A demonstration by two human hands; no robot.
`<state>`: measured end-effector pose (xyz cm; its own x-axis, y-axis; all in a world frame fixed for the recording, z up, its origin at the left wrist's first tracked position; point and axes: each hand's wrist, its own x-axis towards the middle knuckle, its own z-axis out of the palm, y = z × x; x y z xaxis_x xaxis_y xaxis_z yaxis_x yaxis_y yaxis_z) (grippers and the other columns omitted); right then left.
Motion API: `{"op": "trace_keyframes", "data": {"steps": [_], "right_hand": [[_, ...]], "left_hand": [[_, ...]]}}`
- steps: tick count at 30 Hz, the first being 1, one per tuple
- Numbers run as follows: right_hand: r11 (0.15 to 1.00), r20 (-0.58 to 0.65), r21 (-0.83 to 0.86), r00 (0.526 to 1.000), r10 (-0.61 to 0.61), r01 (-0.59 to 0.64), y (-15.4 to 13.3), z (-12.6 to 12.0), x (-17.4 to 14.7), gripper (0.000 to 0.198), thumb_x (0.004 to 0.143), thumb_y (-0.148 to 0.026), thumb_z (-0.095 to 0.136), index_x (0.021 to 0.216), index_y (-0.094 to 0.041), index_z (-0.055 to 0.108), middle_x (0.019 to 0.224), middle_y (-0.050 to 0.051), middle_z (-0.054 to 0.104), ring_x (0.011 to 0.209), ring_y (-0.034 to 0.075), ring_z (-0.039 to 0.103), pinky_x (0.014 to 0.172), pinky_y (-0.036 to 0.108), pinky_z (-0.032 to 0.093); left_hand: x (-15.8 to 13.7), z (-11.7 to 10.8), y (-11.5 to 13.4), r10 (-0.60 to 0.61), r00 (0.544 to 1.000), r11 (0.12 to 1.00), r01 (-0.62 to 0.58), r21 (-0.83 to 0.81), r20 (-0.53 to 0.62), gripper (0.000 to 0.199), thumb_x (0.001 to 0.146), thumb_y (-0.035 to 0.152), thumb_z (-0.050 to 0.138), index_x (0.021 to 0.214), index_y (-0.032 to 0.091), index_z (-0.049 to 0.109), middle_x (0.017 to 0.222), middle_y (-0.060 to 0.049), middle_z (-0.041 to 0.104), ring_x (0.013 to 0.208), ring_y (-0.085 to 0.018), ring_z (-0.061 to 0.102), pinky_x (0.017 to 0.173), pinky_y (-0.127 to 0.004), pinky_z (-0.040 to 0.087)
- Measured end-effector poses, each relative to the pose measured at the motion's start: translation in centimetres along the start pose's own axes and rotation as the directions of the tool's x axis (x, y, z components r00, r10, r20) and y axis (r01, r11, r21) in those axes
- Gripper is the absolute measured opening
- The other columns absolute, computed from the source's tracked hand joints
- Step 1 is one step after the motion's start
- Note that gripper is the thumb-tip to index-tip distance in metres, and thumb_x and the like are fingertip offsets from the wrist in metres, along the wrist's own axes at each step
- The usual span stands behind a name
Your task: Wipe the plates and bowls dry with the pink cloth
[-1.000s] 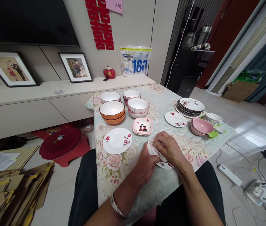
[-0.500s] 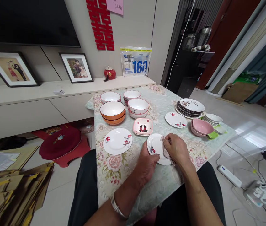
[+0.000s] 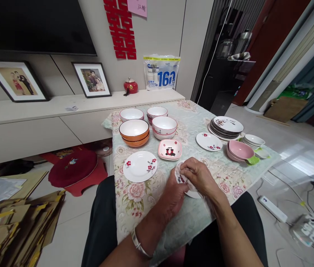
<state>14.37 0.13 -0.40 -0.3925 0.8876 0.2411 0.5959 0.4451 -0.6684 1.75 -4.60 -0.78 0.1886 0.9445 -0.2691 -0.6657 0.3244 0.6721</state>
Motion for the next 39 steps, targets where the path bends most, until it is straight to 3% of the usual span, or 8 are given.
{"op": "trace_keyframes", "data": {"steps": [7,16,19,23,26,30,33,39], "right_hand": [[0.822,-0.258,-0.459,0.936,0.241,-0.338,-0.1,0.1,-0.2,0.015,0.092,-0.022,0.055,0.093,-0.019,0.069,0.088,0.006,0.059,0.073,0.018,0.054,0.063,0.028,0.033],[0.989,0.077,-0.144,0.997,0.007,0.004,-1.6,-0.6,-0.5,0.019,0.09,-0.016,0.054,0.077,-0.02,0.067,0.079,0.0,0.057,0.076,0.014,0.056,0.07,0.024,0.038],[0.964,0.007,-0.243,0.994,0.111,-0.106,-1.0,-0.4,-0.2,0.015,0.089,-0.016,0.055,0.083,-0.021,0.068,0.08,0.002,0.058,0.078,0.016,0.057,0.07,0.026,0.037],[0.807,-0.201,-0.469,0.933,0.298,-0.358,-1.0,0.2,0.3,0.013,0.091,-0.021,0.054,0.091,-0.019,0.067,0.087,0.006,0.061,0.072,0.018,0.056,0.062,0.028,0.032],[0.747,-0.279,-0.514,0.905,0.319,-0.422,-1.2,0.6,0.3,0.015,0.092,-0.02,0.052,0.093,-0.017,0.067,0.09,0.009,0.061,0.072,0.019,0.057,0.061,0.029,0.032],[0.954,-0.152,-0.26,0.982,0.11,-0.147,-1.3,1.0,0.1,0.012,0.09,-0.016,0.057,0.092,-0.018,0.068,0.088,0.005,0.062,0.082,0.018,0.06,0.073,0.028,0.042],[0.999,-0.055,0.004,0.997,-0.046,0.047,-1.1,1.4,0.1,0.014,0.091,-0.018,0.059,0.095,-0.022,0.072,0.088,0.002,0.064,0.087,0.016,0.062,0.079,0.026,0.045],[0.964,-0.23,-0.192,0.964,0.137,-0.183,0.4,0.9,0.4,0.02,0.092,-0.021,0.057,0.1,-0.02,0.076,0.088,0.006,0.064,0.083,0.018,0.062,0.075,0.029,0.044]], "left_hand": [[-0.2,0.2,0.3,-0.027,0.999,0.999,0.028,0.041,-0.018,0.079,0.045,-0.001,0.053,0.123,0.017,0.054,0.101,-0.004,0.07,0.096,-0.023,0.063,0.074,-0.028,0.046],[0.0,-0.1,-0.1,0.019,1.0,0.998,-0.018,0.059,-0.02,0.07,0.045,-0.001,0.053,0.111,0.019,0.055,0.094,0.0,0.066,0.09,-0.018,0.06,0.075,-0.026,0.045],[-0.1,0.1,0.0,-0.003,1.0,0.998,0.004,0.063,-0.015,0.072,0.045,-0.001,0.053,0.115,0.019,0.054,0.095,-0.001,0.067,0.091,-0.019,0.061,0.074,-0.027,0.046],[-0.2,0.1,0.1,-0.023,0.999,0.997,0.025,0.073,-0.03,0.077,0.045,0.0,0.052,0.12,0.018,0.053,0.096,-0.003,0.068,0.092,-0.021,0.062,0.072,-0.027,0.046],[-0.2,0.1,0.1,-0.015,0.999,0.997,0.017,0.079,-0.031,0.078,0.046,0.0,0.052,0.122,0.018,0.053,0.102,-0.004,0.069,0.095,-0.021,0.062,0.075,-0.028,0.047],[-0.1,0.0,-0.1,0.002,1.0,0.997,-0.001,0.071,-0.009,0.072,0.046,-0.001,0.053,0.115,0.019,0.055,0.092,-0.001,0.067,0.087,-0.018,0.061,0.072,-0.026,0.045],[0.0,0.0,-0.1,0.02,0.999,0.997,-0.022,0.07,0.036,0.059,0.046,-0.001,0.053,0.102,0.02,0.057,0.084,0.002,0.063,0.08,-0.015,0.059,0.069,-0.024,0.042],[-0.2,-0.2,0.1,-0.048,0.999,0.995,0.046,0.088,0.015,0.069,0.044,0.0,0.05,0.11,0.02,0.055,0.085,0.0,0.065,0.083,-0.019,0.06,0.065,-0.026,0.042]]}}
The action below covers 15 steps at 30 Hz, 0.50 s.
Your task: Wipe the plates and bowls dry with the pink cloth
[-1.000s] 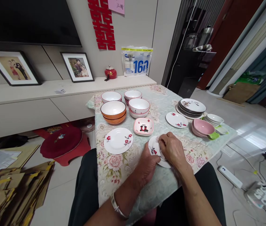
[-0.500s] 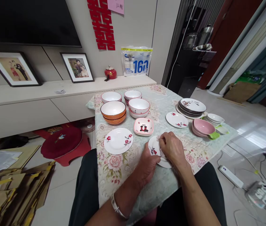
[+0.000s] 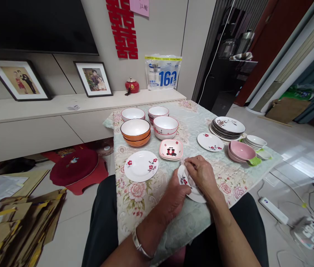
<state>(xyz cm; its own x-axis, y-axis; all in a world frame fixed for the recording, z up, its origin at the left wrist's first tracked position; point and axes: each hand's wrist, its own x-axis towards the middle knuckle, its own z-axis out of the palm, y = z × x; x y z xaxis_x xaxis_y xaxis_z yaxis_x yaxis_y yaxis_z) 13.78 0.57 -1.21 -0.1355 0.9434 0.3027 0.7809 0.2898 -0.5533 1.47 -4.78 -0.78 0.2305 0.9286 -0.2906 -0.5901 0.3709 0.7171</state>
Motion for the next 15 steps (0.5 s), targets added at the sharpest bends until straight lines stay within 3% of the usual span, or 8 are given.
{"op": "trace_keyframes", "data": {"steps": [3,5,7,11,15], "right_hand": [[0.969,-0.051,-0.205,0.99,0.129,-0.137,0.93,-0.54,0.04,0.025,0.095,-0.025,0.052,0.1,-0.019,0.076,0.087,0.008,0.063,0.078,0.019,0.061,0.071,0.03,0.041],[0.95,-0.072,-0.267,0.986,0.149,-0.163,1.17,-0.75,-0.1,0.027,0.095,-0.027,0.051,0.099,-0.02,0.076,0.087,0.008,0.062,0.075,0.019,0.059,0.068,0.029,0.04],[0.967,-0.06,-0.232,0.994,0.092,-0.104,1.03,-0.73,-0.26,0.026,0.095,-0.026,0.051,0.102,-0.02,0.075,0.089,0.008,0.062,0.077,0.019,0.06,0.07,0.029,0.041],[0.993,0.061,0.012,0.991,-0.122,0.121,0.31,-0.25,-0.36,0.026,0.095,-0.026,0.054,0.109,-0.02,0.074,0.092,0.006,0.063,0.083,0.018,0.062,0.077,0.029,0.046],[0.994,0.047,0.034,0.993,-0.108,0.106,0.47,-0.07,-0.21,0.027,0.096,-0.029,0.053,0.109,-0.02,0.075,0.096,0.008,0.064,0.085,0.018,0.063,0.079,0.031,0.048]], "left_hand": [[-0.09,0.0,0.09,-0.011,1.0,1.0,0.011,0.003,0.001,0.077,0.045,0.001,0.05,0.12,0.019,0.053,0.098,-0.004,0.068,0.094,-0.022,0.062,0.069,-0.028,0.043],[-0.09,0.01,0.08,-0.011,1.0,1.0,0.01,0.009,0.004,0.079,0.045,0.002,0.05,0.122,0.019,0.052,0.101,-0.004,0.068,0.096,-0.023,0.061,0.069,-0.028,0.043],[-0.02,0.0,-0.01,-0.005,1.0,1.0,0.005,0.011,0.003,0.079,0.044,0.002,0.05,0.121,0.019,0.052,0.099,-0.004,0.068,0.095,-0.023,0.061,0.068,-0.028,0.042],[0.17,-0.1,-0.26,0.016,1.0,1.0,-0.016,-0.003,0.01,0.071,0.043,0.0,0.05,0.112,0.019,0.055,0.086,0.0,0.063,0.085,-0.019,0.059,0.064,-0.026,0.039],[0.12,-0.1,-0.13,0.016,0.999,1.0,-0.015,-0.013,0.033,0.068,0.043,0.0,0.05,0.108,0.019,0.056,0.083,0.001,0.062,0.082,-0.018,0.059,0.064,-0.026,0.04]]}}
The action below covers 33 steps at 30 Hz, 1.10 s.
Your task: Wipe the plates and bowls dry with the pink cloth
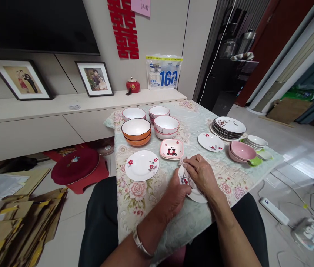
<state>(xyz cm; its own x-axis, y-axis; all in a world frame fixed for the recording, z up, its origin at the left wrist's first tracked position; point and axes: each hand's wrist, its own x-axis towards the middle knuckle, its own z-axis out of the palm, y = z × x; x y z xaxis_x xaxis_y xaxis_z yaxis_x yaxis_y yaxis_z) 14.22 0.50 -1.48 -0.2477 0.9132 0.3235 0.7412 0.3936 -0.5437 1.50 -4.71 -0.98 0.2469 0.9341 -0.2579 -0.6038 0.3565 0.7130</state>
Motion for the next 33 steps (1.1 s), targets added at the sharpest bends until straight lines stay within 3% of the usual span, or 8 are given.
{"op": "trace_keyframes", "data": {"steps": [8,15,21,25,28,30,33], "right_hand": [[0.982,0.03,-0.008,0.982,0.187,-0.187,1.1,-0.9,0.0,0.024,0.093,-0.03,0.054,0.103,-0.021,0.074,0.103,0.008,0.074,0.096,0.022,0.067,0.086,0.033,0.047],[0.945,-0.078,-0.075,0.947,0.313,-0.319,1.8,-0.9,-0.4,0.028,0.093,-0.036,0.052,0.101,-0.02,0.074,0.097,0.009,0.073,0.089,0.024,0.067,0.079,0.034,0.046],[0.982,-0.191,-0.136,0.976,0.106,-0.134,1.4,0.1,-0.8,0.027,0.094,-0.031,0.053,0.103,-0.018,0.075,0.098,0.01,0.064,0.087,0.022,0.063,0.078,0.034,0.048],[0.997,-0.095,0.034,0.993,-0.073,0.076,-0.5,0.5,-0.7,0.024,0.095,-0.027,0.055,0.106,-0.02,0.075,0.096,0.007,0.062,0.086,0.018,0.062,0.079,0.03,0.049],[0.971,-0.013,0.175,0.987,-0.16,0.16,-1.0,0.5,-0.7,0.021,0.095,-0.026,0.057,0.105,-0.022,0.075,0.094,0.005,0.063,0.087,0.017,0.063,0.078,0.028,0.05],[0.973,-0.014,0.189,0.991,-0.136,0.136,-0.5,0.4,-0.7,0.019,0.094,-0.027,0.058,0.102,-0.022,0.075,0.091,0.005,0.063,0.085,0.017,0.063,0.077,0.029,0.05],[0.997,-0.108,0.078,0.994,0.024,-0.015,1.1,0.0,-0.6,0.019,0.093,-0.027,0.057,0.098,-0.021,0.074,0.089,0.005,0.065,0.085,0.019,0.063,0.078,0.031,0.049]], "left_hand": [[-0.4,0.3,0.5,-0.028,0.999,0.999,0.027,-0.033,-0.018,0.067,0.046,0.003,0.054,0.111,0.016,0.06,0.092,-0.004,0.071,0.089,-0.022,0.064,0.07,-0.028,0.045],[-0.5,0.9,0.2,0.025,0.997,0.997,-0.03,-0.072,-0.072,0.073,0.046,0.001,0.057,0.117,0.018,0.06,0.101,-0.004,0.073,0.1,-0.025,0.065,0.084,-0.032,0.048],[-0.2,0.6,-0.3,0.032,0.999,0.995,-0.035,-0.09,-0.037,0.079,0.047,-0.001,0.055,0.123,0.02,0.057,0.104,-0.004,0.072,0.1,-0.024,0.065,0.085,-0.033,0.049],[-0.1,0.4,-0.4,0.043,0.999,0.997,-0.044,-0.07,-0.018,0.069,0.047,-0.002,0.055,0.113,0.02,0.059,0.092,0.0,0.068,0.089,-0.019,0.064,0.077,-0.028,0.047],[-0.2,0.4,-0.3,0.041,0.999,0.997,-0.042,-0.06,-0.014,0.064,0.047,-0.002,0.054,0.106,0.02,0.058,0.083,0.002,0.065,0.083,-0.017,0.063,0.071,-0.025,0.045],[-0.2,0.4,-0.2,0.028,1.0,0.998,-0.029,-0.057,-0.013,0.067,0.046,-0.002,0.054,0.109,0.02,0.058,0.085,0.001,0.067,0.086,-0.019,0.064,0.071,-0.026,0.045],[-0.3,0.4,-0.1,-0.007,0.999,0.999,0.006,-0.044,-0.034,0.071,0.046,-0.001,0.052,0.114,0.019,0.058,0.091,-0.002,0.07,0.091,-0.022,0.065,0.074,-0.028,0.047]]}}
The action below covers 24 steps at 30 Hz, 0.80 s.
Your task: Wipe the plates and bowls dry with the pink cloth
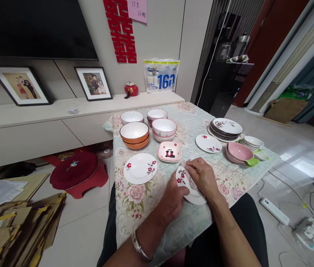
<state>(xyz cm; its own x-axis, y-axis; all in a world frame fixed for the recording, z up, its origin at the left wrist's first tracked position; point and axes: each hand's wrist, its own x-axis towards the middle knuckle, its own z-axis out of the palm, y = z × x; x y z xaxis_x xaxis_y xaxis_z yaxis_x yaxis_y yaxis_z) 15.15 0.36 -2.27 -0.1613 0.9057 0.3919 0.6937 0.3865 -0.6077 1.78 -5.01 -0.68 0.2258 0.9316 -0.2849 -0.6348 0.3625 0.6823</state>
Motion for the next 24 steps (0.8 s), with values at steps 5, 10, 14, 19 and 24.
{"op": "trace_keyframes", "data": {"steps": [5,10,14,19,24], "right_hand": [[0.972,-0.117,-0.181,0.985,0.128,-0.148,0.6,-0.4,-0.1,0.019,0.092,-0.027,0.055,0.099,-0.02,0.071,0.094,0.007,0.067,0.09,0.023,0.063,0.082,0.035,0.046],[0.995,0.114,0.097,0.992,-0.049,0.038,-2.0,-0.3,-0.5,0.014,0.092,-0.024,0.057,0.096,-0.023,0.07,0.095,0.004,0.069,0.089,0.019,0.064,0.081,0.03,0.047],[0.987,0.174,0.156,0.983,-0.064,0.037,-2.2,-0.5,-0.4,0.013,0.091,-0.024,0.057,0.092,-0.023,0.07,0.092,0.003,0.068,0.088,0.018,0.064,0.081,0.029,0.046],[0.97,-0.019,-0.174,0.985,0.169,-0.17,0.0,-1.3,-0.2,0.014,0.09,-0.024,0.056,0.09,-0.018,0.069,0.089,0.007,0.067,0.088,0.023,0.063,0.081,0.034,0.044],[0.988,0.001,-0.127,0.996,0.086,-0.085,-0.5,-0.8,-0.5,0.013,0.09,-0.024,0.056,0.09,-0.02,0.069,0.09,0.006,0.066,0.086,0.021,0.062,0.079,0.033,0.045]], "left_hand": [[0.0,0.0,0.1,-0.02,1.0,0.999,0.021,0.038,-0.023,0.068,0.048,-0.001,0.052,0.112,0.018,0.058,0.089,-0.002,0.071,0.089,-0.022,0.065,0.071,-0.028,0.047],[0.1,0.0,0.0,0.025,0.999,1.0,-0.026,0.01,0.035,0.061,0.047,-0.002,0.053,0.104,0.019,0.059,0.08,0.002,0.067,0.075,-0.016,0.063,0.067,-0.026,0.045],[0.1,0.0,0.0,0.029,0.999,1.0,-0.029,0.009,0.034,0.056,0.047,-0.002,0.055,0.098,0.019,0.059,0.078,0.003,0.066,0.073,-0.015,0.062,0.066,-0.025,0.044],[0.1,-0.1,0.2,-0.042,0.999,0.999,0.042,0.014,-0.014,0.069,0.047,-0.001,0.052,0.113,0.018,0.058,0.089,-0.002,0.071,0.087,-0.02,0.065,0.072,-0.027,0.047],[0.3,-0.2,0.1,-0.024,1.0,1.0,0.024,0.02,0.005,0.068,0.046,-0.001,0.052,0.111,0.018,0.059,0.088,-0.001,0.07,0.084,-0.02,0.064,0.07,-0.027,0.046]]}}
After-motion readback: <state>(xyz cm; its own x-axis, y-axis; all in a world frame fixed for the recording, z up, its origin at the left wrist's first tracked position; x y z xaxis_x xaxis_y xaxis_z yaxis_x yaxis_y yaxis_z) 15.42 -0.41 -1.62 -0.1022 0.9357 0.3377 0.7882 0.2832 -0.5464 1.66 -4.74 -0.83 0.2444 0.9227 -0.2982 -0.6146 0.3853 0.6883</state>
